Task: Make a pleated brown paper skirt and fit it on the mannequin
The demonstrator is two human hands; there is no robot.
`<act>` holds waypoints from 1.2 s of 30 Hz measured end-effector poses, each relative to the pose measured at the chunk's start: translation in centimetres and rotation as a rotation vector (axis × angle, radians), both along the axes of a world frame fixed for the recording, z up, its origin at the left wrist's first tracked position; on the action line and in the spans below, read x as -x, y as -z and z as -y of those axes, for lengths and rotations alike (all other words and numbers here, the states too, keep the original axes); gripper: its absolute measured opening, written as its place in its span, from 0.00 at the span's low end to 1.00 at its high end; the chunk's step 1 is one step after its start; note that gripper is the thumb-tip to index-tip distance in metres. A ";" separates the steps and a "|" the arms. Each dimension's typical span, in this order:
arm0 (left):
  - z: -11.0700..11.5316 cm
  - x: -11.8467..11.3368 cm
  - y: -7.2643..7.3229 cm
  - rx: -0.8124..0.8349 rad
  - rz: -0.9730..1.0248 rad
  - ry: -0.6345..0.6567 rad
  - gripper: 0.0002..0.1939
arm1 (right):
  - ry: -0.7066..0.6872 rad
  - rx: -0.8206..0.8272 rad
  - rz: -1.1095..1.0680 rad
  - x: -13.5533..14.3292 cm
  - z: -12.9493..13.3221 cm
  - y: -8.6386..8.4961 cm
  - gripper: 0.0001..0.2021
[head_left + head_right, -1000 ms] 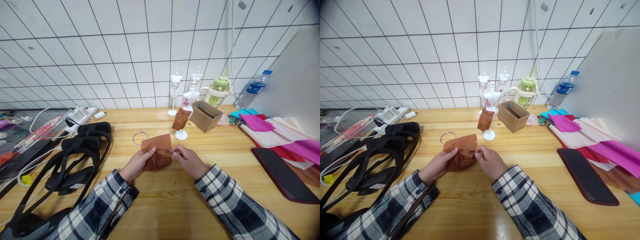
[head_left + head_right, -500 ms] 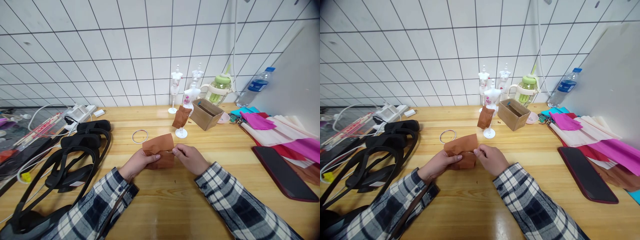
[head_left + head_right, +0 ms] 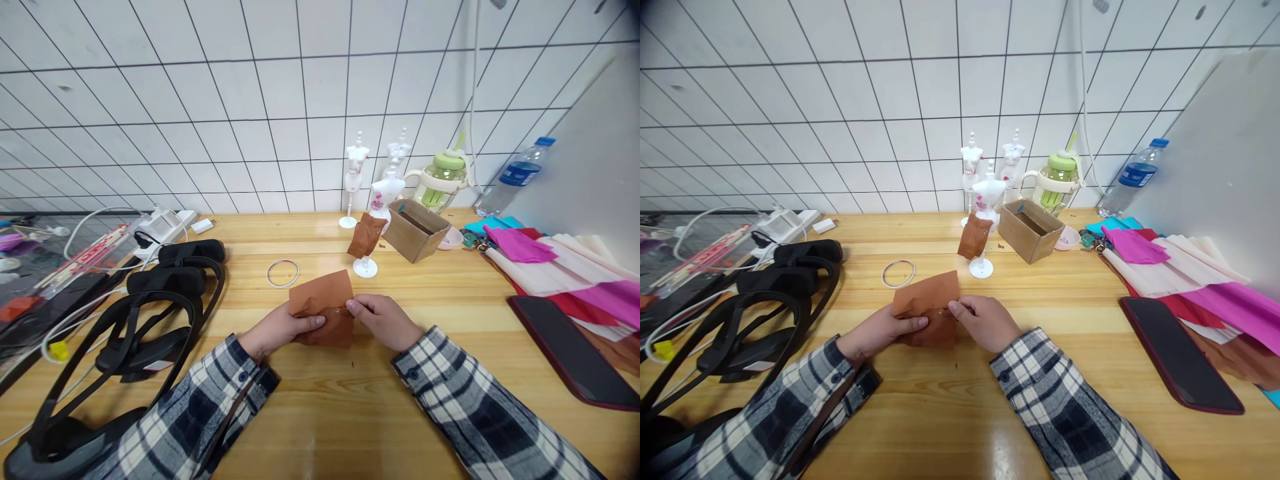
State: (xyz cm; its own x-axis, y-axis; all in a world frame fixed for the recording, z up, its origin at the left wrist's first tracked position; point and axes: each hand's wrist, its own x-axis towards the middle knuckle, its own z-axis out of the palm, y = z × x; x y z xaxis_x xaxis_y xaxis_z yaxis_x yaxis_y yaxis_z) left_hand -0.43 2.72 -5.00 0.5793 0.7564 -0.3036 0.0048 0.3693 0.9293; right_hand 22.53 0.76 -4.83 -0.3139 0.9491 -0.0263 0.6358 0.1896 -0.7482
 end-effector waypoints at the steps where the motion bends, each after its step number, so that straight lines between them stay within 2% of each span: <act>1: 0.0 -0.1 0.0 -0.003 0.008 -0.010 0.26 | 0.000 -0.008 0.022 -0.1 0.0 0.0 0.23; 5: 0.0 -0.3 0.2 -0.009 0.037 -0.054 0.24 | 0.006 -0.026 0.089 -0.5 0.0 -0.5 0.24; 9: -0.1 -0.3 0.5 -0.045 0.024 -0.065 0.24 | 0.039 -0.030 0.050 -0.7 0.1 -0.7 0.24; 16: -0.1 -0.3 0.6 -0.067 0.032 -0.055 0.23 | 0.021 -0.066 0.076 -0.6 -0.1 0.0 0.24; 20: 0.0 -0.5 0.4 -0.087 0.002 -0.103 0.25 | 0.010 -0.042 0.096 -0.5 0.1 0.3 0.23; 24: 0.1 -0.6 0.1 -0.048 -0.015 -0.121 0.25 | -0.020 -0.014 0.113 -0.4 0.2 0.1 0.20; 27: 0.1 -0.7 -0.1 -0.058 0.005 -0.141 0.25 | 0.009 -0.043 0.118 -0.5 0.2 -0.3 0.18; 36: 0.0 -0.5 0.3 0.017 -0.048 -0.108 0.25 | -0.017 -0.052 0.135 -0.8 -0.1 -0.4 0.24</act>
State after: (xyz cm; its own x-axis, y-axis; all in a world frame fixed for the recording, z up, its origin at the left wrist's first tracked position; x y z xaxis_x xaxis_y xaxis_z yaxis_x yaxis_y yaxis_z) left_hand 0.04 2.75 -5.33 0.4797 0.8079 -0.3424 0.0084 0.3860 0.9225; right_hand 23.37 0.90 -4.44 -0.3265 0.9450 -0.0205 0.7264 0.2370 -0.6452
